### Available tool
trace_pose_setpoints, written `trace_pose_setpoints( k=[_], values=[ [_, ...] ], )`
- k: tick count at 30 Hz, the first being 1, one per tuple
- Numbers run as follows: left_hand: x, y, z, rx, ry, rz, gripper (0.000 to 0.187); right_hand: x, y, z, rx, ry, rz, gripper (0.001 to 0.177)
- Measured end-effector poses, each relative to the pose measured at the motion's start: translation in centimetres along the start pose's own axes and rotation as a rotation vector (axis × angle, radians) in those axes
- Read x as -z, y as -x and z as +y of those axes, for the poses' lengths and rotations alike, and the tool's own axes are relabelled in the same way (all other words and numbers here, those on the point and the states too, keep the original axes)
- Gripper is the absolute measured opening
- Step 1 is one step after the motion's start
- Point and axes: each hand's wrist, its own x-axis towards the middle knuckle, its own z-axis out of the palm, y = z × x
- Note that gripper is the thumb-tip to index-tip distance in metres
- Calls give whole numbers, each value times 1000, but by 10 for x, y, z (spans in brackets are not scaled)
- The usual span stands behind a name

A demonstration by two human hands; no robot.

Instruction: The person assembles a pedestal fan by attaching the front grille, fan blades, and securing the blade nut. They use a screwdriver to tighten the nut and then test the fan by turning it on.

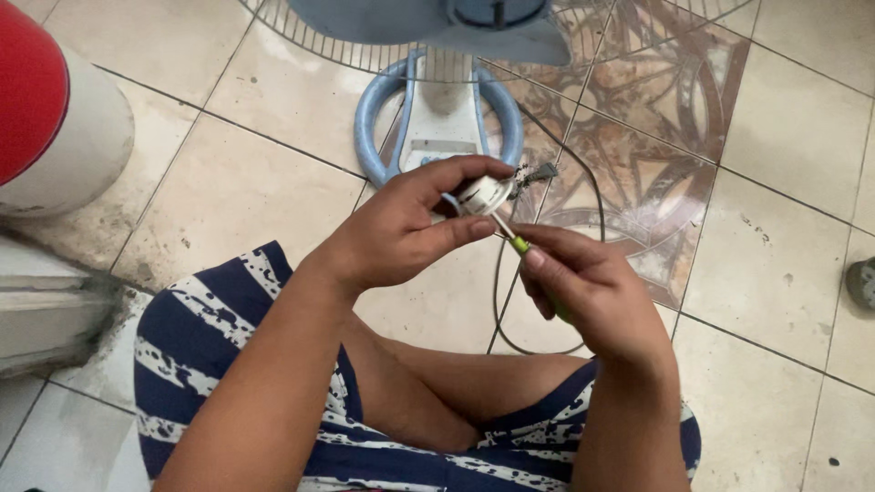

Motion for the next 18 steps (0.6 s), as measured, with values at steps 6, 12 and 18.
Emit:
trace_pose_setpoints(
  k=[6, 12, 18],
  values=[
    [4, 4, 8, 80, -203, 91, 43, -39, 10, -5, 546, 805, 308, 31],
    [7, 23, 29, -186, -328, 136, 39, -32, 4, -11, 47, -579, -287, 34],
    [29, 42, 60, -78, -196, 203, 39, -44, 34, -17, 513, 386, 24, 36]
  ],
)
